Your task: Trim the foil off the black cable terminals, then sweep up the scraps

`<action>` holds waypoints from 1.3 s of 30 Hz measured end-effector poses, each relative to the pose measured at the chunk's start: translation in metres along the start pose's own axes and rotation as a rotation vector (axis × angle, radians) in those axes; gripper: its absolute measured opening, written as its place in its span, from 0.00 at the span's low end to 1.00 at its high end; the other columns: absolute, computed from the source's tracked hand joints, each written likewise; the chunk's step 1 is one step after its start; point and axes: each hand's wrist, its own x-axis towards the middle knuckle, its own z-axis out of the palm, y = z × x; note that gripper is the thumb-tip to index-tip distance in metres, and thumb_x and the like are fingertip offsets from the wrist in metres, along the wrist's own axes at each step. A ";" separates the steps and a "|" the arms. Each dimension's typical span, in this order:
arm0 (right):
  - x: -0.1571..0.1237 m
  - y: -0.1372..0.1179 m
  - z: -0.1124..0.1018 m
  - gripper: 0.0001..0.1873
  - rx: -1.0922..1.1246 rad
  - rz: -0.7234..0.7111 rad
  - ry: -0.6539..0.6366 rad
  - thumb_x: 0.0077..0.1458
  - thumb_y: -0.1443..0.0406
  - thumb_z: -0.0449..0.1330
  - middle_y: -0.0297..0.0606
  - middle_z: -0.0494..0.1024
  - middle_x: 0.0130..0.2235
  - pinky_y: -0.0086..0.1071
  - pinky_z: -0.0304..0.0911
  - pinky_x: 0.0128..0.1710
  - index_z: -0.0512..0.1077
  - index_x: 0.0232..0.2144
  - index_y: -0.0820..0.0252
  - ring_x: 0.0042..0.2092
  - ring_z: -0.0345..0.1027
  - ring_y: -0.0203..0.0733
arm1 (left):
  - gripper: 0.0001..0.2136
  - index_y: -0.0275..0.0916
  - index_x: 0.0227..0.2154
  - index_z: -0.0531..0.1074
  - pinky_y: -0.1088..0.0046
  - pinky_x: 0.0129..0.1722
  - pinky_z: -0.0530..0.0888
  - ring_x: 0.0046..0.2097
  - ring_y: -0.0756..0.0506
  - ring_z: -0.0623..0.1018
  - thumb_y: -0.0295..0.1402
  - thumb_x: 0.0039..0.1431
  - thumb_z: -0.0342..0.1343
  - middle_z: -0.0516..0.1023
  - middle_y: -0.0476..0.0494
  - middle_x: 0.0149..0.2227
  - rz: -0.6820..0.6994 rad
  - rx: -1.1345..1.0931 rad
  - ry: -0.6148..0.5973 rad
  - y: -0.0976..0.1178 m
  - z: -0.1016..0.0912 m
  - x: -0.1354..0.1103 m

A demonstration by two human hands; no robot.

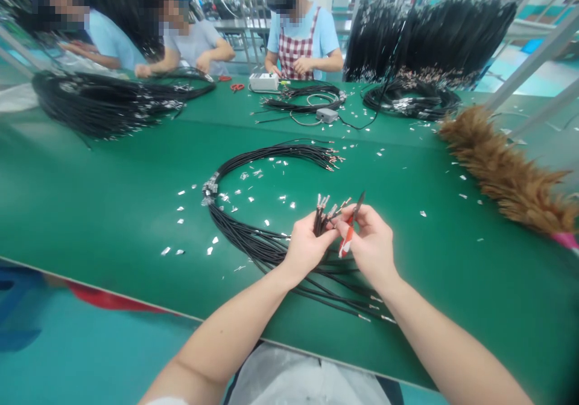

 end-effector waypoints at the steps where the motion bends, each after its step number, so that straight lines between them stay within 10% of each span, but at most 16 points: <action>1: 0.000 0.000 0.000 0.09 -0.003 -0.009 0.004 0.45 0.71 0.58 0.32 0.70 0.30 0.36 0.65 0.38 0.67 0.33 0.57 0.33 0.68 0.37 | 0.08 0.35 0.19 0.66 0.80 0.23 0.64 0.23 0.55 0.66 0.30 0.41 0.61 0.68 0.53 0.20 0.011 0.002 0.004 0.000 0.000 0.000; 13: 0.008 0.001 -0.002 0.06 -0.133 -0.084 -0.002 0.47 0.68 0.56 0.31 0.71 0.29 0.31 0.63 0.32 0.64 0.31 0.57 0.29 0.67 0.35 | 0.10 0.34 0.25 0.68 0.81 0.12 0.53 0.13 0.59 0.58 0.36 0.45 0.60 0.68 0.53 0.18 -0.232 -0.269 -0.129 -0.003 -0.013 0.001; 23: 0.018 0.004 -0.027 0.18 -0.866 -0.358 -0.394 0.45 0.51 0.61 0.35 0.75 0.29 0.43 0.51 0.46 0.67 0.33 0.57 0.31 0.67 0.40 | 0.09 0.34 0.24 0.66 0.82 0.12 0.49 0.13 0.60 0.55 0.35 0.48 0.58 0.67 0.52 0.19 -0.247 -0.463 -0.119 0.006 -0.024 0.010; 39: 0.018 0.005 -0.028 0.18 -0.908 -0.511 -0.321 0.48 0.50 0.58 0.36 0.75 0.27 0.41 0.48 0.46 0.69 0.32 0.59 0.28 0.67 0.38 | 0.10 0.34 0.23 0.66 0.82 0.11 0.51 0.13 0.60 0.57 0.35 0.47 0.59 0.67 0.53 0.19 -0.201 -0.403 -0.105 0.004 -0.022 0.008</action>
